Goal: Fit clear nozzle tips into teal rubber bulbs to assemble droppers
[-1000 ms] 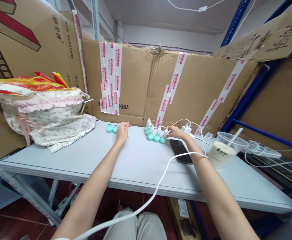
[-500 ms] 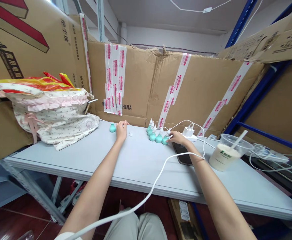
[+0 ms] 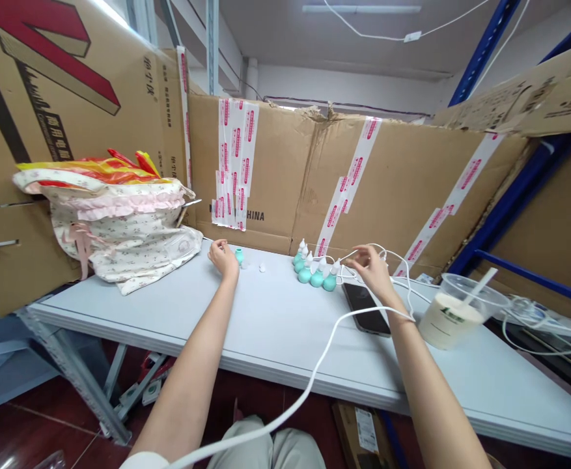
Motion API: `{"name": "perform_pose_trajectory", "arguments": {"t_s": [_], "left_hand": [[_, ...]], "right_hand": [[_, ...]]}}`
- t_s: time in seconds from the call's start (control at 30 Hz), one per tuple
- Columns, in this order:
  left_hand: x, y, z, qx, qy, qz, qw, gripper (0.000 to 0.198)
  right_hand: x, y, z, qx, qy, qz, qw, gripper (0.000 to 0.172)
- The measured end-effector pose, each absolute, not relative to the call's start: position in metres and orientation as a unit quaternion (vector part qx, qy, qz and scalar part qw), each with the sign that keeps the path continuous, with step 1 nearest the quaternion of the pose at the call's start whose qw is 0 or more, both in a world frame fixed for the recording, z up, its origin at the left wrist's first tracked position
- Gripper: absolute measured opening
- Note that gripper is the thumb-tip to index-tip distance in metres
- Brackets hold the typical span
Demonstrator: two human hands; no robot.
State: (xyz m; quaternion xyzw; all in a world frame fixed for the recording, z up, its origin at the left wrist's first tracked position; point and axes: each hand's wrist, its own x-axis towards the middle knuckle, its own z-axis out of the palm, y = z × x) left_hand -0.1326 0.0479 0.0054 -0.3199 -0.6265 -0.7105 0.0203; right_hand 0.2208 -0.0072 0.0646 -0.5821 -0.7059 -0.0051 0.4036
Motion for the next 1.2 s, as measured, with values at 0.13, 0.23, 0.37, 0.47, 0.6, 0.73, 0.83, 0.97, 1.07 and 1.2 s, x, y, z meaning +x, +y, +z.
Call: {"name": "perform_pose_trajectory", "arguments": {"t_s": [0.13, 0.23, 0.37, 0.47, 0.6, 0.73, 0.83, 0.97, 1.07, 1.2], "left_hand": [[-0.135, 0.048, 0.005, -0.305, -0.630, -0.713, 0.018, 0.018], [-0.132, 0.044, 0.005, -0.325, -0.630, -0.706, 0.000, 0.018], [-0.130, 0.039, 0.004, -0.353, -0.621, -0.699, -0.016, 0.018], [-0.131, 0.039, 0.003, -0.345, -0.620, -0.704, -0.030, 0.017], [-0.133, 0.043, 0.003, -0.331, -0.621, -0.709, -0.036, 0.016], [-0.135, 0.045, 0.003, -0.322, -0.620, -0.715, -0.033, 0.018], [-0.135, 0.044, 0.003, -0.304, -0.619, -0.723, -0.040, 0.018], [-0.134, 0.043, 0.006, -0.300, -0.617, -0.725, -0.059, 0.018], [-0.134, 0.043, 0.007, -0.313, -0.618, -0.717, -0.078, 0.018], [-0.135, 0.045, 0.006, -0.333, -0.610, -0.711, -0.108, 0.017]], "right_hand": [[0.152, -0.032, 0.068, -0.557, -0.706, -0.080, 0.429, 0.031], [0.089, -0.025, 0.053, -0.468, -0.837, -0.078, 0.273, 0.028], [0.037, 0.013, 0.032, -0.472, -0.857, -0.109, 0.175, 0.025], [0.024, 0.036, 0.025, -0.490, -0.849, -0.105, 0.167, 0.025], [0.016, 0.046, 0.024, -0.448, -0.863, -0.124, 0.197, 0.019], [0.002, 0.047, 0.025, -0.427, -0.872, -0.126, 0.201, 0.023], [-0.009, 0.050, 0.025, -0.411, -0.875, -0.137, 0.215, 0.029], [-0.015, 0.056, 0.024, -0.391, -0.885, -0.141, 0.207, 0.018], [-0.014, 0.060, 0.024, -0.382, -0.888, -0.144, 0.214, 0.013], [-0.009, 0.063, 0.023, -0.377, -0.893, -0.137, 0.204, 0.016]]}}
